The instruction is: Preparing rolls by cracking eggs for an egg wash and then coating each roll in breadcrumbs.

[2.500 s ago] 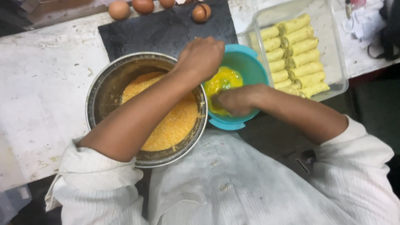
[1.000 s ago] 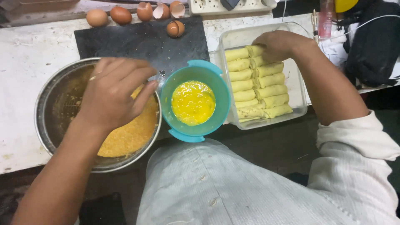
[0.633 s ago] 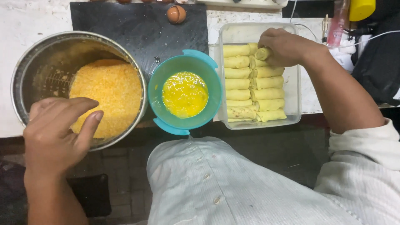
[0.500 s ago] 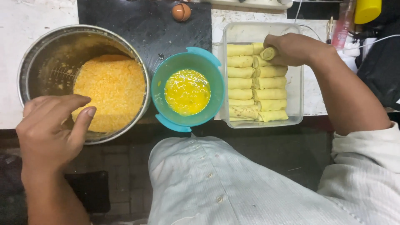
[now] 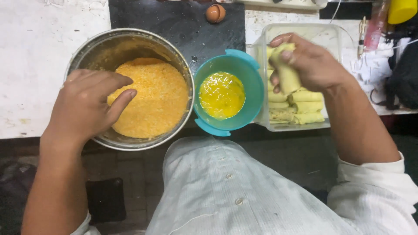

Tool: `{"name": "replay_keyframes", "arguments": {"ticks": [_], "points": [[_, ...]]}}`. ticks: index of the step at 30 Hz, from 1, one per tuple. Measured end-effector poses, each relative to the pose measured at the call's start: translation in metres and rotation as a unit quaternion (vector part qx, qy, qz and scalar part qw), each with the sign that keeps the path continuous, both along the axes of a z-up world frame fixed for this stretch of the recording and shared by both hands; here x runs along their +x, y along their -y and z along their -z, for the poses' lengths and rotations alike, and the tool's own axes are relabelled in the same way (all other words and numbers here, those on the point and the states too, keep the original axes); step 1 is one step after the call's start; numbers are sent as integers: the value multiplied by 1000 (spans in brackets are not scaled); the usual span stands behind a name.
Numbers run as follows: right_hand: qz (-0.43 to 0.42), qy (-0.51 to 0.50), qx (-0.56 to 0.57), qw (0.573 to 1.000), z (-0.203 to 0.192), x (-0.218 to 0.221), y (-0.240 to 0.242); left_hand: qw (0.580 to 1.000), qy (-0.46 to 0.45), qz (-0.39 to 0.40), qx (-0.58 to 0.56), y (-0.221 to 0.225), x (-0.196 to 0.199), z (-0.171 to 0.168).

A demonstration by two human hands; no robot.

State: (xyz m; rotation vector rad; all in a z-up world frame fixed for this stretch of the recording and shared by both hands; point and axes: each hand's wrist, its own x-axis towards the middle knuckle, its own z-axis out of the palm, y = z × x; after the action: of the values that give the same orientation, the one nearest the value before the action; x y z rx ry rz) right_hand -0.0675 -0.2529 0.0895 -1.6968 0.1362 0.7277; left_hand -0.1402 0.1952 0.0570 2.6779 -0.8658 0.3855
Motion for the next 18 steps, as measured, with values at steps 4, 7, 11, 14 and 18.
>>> {"name": "replay_keyframes", "arguments": {"ticks": [4,7,11,14,18], "points": [[-195,-48,-71,977,22,-16,-71,997,-41,70,11,-5,28,-2],[-256,69,-296,918,76,-20,-93,993,-59,105,19,-8,34,14],[-200,193,-430,859,140,-31,-93,984,-78,61,-146,-5,21,35],[-189,184,-423,867,122,-42,-107,959,-139,46,-243,-1,11,30],[-184,151,-391,889,105,-49,-114,936,-191,99,-279,-8,16,5]]}}
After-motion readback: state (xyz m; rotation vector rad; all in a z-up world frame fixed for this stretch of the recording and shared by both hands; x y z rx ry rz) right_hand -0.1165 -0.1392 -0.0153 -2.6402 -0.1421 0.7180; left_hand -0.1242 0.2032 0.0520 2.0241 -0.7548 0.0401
